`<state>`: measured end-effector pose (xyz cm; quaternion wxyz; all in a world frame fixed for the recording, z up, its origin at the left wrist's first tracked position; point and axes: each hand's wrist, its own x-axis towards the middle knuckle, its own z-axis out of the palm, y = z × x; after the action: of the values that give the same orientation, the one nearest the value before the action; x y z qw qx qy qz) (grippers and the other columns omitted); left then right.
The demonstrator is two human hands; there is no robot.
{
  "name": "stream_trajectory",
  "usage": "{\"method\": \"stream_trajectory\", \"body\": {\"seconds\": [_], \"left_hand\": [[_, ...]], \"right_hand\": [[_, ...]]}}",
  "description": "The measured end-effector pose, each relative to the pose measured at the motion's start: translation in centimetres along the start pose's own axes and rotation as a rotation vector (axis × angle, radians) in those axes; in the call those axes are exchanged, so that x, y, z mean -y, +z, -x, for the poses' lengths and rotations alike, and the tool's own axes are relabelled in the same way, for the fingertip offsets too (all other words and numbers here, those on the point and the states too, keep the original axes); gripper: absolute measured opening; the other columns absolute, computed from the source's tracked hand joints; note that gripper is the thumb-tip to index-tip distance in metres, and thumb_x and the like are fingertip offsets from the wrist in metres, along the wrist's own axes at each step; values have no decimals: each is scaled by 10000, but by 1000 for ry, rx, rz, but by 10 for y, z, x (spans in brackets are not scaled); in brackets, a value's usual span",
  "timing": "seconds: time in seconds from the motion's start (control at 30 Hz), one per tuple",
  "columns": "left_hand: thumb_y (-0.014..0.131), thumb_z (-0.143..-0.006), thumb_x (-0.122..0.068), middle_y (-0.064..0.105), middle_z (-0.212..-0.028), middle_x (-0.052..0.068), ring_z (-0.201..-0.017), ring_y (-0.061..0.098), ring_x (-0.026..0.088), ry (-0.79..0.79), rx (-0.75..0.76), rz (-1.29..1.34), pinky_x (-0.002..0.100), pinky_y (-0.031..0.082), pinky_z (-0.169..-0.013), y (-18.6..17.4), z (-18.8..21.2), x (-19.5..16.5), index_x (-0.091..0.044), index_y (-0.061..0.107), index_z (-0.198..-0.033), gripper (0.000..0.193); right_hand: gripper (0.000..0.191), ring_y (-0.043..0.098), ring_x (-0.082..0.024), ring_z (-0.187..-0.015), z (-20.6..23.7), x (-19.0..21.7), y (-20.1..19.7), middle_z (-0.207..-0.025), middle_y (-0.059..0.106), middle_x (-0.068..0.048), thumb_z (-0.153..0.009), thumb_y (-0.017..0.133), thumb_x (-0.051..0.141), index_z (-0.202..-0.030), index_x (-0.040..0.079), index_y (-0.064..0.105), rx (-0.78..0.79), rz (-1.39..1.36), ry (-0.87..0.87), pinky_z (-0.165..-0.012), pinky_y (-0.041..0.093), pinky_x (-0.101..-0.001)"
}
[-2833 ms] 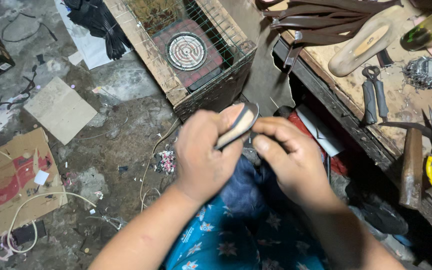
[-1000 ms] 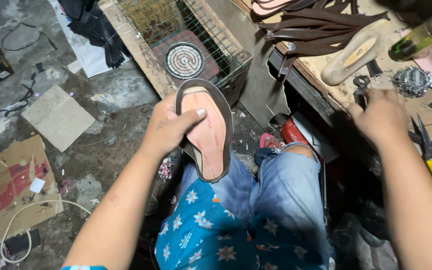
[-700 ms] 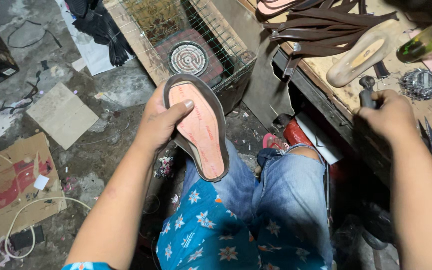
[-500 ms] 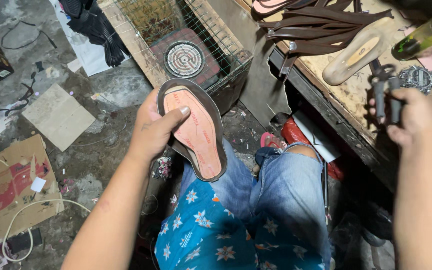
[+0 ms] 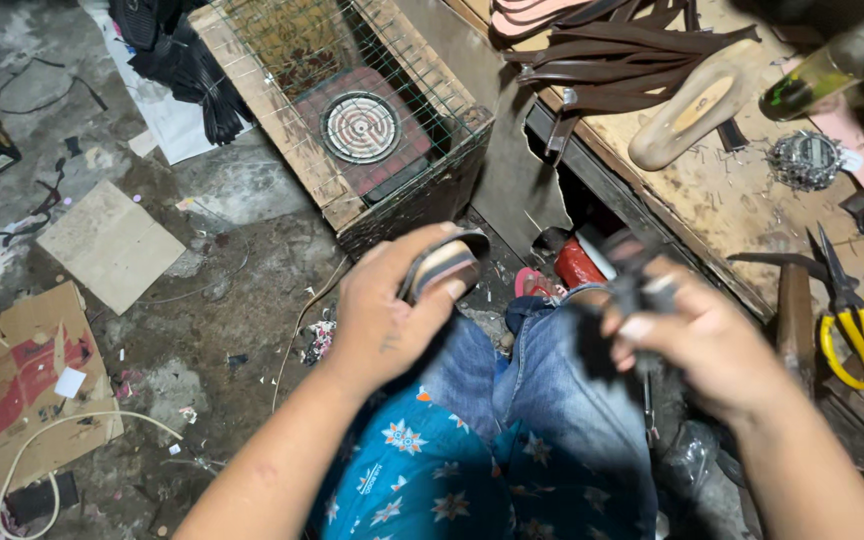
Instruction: The person assembles a slipper by placing a pink insole onto a beige sole, then securing it with a hammer and nails. They trim excess material with scissors, heat the sole on a wire mesh, and attach a black upper using pliers and a hammer.
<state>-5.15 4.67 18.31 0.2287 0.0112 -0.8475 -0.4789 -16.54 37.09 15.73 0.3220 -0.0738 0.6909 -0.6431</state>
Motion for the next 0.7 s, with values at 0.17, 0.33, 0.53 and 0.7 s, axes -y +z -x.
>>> {"method": "stream_trajectory", "body": {"seconds": [0.17, 0.33, 0.53, 0.7], "left_hand": [[741, -767, -79, 738, -1267, 85, -1035, 720, 285, 248, 51, -81, 363, 567, -920, 16, 10, -25, -106, 681, -1283, 519], [745, -783, -68, 708, -1311, 47, -1046, 703, 291, 359, 99, -148, 357, 578, -983, 32, 25, -34, -100, 675, -1274, 497], [770, -749, -115, 679, -1365, 35, -1053, 685, 311, 417, 162, -221, 371, 564, -961, 43, 35, -28, -114, 665, -1303, 564], [791, -766, -160, 653, -1390, 23, -1082, 669, 310, 470, 211, -256, 407, 550, -997, 51, 42, -29, -140, 649, -1330, 583]], "right_hand": [[279, 649, -127, -861, 39, 32, 60, -944, 670, -29, -894, 665, 124, -1158, 35, 661, 347, 176, 235, -799, 543, -298], [401, 564, -57, -952, 61, 54, 71, -1027, 675, 26, -891, 653, 168, -1289, 135, 676, 299, 339, 391, -863, 490, -252], [557, 635, -101, -1052, 71, 52, 63, -1180, 711, -27, -926, 655, 173, -1479, 151, 595, 378, 452, 304, -947, 517, -287], [525, 691, -144, -1067, 75, 55, 49, -1163, 751, -42, -904, 663, 226, -1422, 160, 600, 383, 665, 359, -915, 538, -294]]}}
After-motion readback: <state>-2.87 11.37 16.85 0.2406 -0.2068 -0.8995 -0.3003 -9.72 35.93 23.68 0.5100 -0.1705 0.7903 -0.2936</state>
